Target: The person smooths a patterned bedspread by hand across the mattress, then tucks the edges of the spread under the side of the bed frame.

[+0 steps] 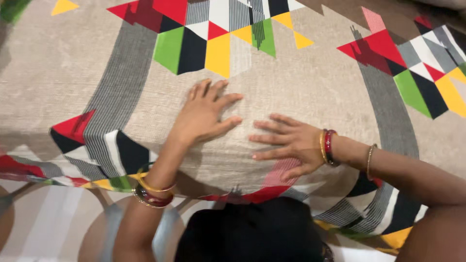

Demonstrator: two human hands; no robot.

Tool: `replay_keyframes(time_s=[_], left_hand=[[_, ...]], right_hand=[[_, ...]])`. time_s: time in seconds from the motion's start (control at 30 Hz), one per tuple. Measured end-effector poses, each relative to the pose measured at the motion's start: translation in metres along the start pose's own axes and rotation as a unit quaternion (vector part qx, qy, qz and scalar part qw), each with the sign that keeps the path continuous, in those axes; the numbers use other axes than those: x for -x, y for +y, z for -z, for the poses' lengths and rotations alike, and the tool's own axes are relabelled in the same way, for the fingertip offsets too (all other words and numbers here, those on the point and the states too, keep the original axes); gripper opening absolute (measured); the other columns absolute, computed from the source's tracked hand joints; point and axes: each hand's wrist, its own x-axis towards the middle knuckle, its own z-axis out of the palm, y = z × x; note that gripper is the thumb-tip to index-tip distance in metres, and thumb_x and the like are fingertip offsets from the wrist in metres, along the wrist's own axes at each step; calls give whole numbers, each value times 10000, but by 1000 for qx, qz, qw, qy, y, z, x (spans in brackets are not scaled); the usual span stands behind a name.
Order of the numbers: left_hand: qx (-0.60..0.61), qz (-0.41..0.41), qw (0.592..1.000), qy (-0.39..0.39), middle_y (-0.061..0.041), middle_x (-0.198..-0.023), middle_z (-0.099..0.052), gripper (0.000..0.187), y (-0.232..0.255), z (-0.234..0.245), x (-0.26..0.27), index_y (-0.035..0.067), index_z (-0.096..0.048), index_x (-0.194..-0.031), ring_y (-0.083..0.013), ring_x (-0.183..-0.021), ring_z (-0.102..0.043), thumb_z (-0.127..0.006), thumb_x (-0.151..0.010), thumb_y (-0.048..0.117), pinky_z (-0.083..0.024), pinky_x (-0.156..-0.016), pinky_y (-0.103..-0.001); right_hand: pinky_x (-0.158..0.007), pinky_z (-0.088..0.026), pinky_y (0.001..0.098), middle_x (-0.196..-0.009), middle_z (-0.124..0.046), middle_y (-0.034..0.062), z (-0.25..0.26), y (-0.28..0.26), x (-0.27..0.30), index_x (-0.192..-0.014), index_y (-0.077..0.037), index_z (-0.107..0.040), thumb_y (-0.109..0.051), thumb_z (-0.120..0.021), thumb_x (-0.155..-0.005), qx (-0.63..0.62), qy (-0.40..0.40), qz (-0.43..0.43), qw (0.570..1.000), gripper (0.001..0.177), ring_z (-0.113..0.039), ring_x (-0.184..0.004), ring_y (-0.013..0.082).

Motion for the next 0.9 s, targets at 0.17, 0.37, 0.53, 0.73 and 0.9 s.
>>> replay_keyframes(time_s=[0.17, 0.37, 0.53, 0.73, 0.9], left_hand=[[-38, 144, 985, -84, -73, -1500, -563, 569, 4, -8, -58, 177, -625, -1361, -285, -1471, -469, -472, -1037, 619, -325, -1280, -508], [-80, -3, 997, -24, -118, -1636, -323, 708, -2, -65, -143, 189, -436, -1529, -325, -1512, -244, -436, -991, 649, -179, -1198, -573], [-73, 13, 995, -68, -69, -1677, -223, 727, -7, -83, -137, 304, -322, -1599, -314, -1551, -134, -350, -977, 679, -77, -1229, -569], [-64, -33, 989, -130, -31, -1698, -165, 633, 6, -71, -123, 447, -324, -1566, -339, -1555, -66, -272, -979, 678, -16, -1228, -582], [-50, -127, 980, -146, -53, -1692, -179, 634, 17, -61, -83, 432, -322, -1570, -368, -1545, -79, -249, -994, 687, -18, -1217, -594]], right_hand=[[-1260, -76, 602, -1703, -218, 148, 18, 98, 34, -1591, -244, -336, -756, -425, -887, 42, 3, -83, 996, 876, -163, -1581, 323], [-1223, -57, 598, -1704, -129, 160, -2, 178, 70, -1635, -209, -213, -781, -357, -920, 2, -8, -217, 976, 927, -69, -1572, 367], [-1224, -43, 616, -1714, -129, 155, -12, 187, 76, -1643, -203, -209, -730, -374, -938, 4, -17, -206, 978, 895, -75, -1578, 361], [-1229, -49, 610, -1713, -146, 160, -7, 184, 78, -1637, -199, -237, -720, -382, -941, -9, -4, -204, 979, 881, -90, -1585, 351], [-1224, -47, 592, -1707, -159, 148, -6, 180, 74, -1621, -222, -259, -726, -389, -914, -26, 1, -224, 974, 878, -93, -1577, 332]])
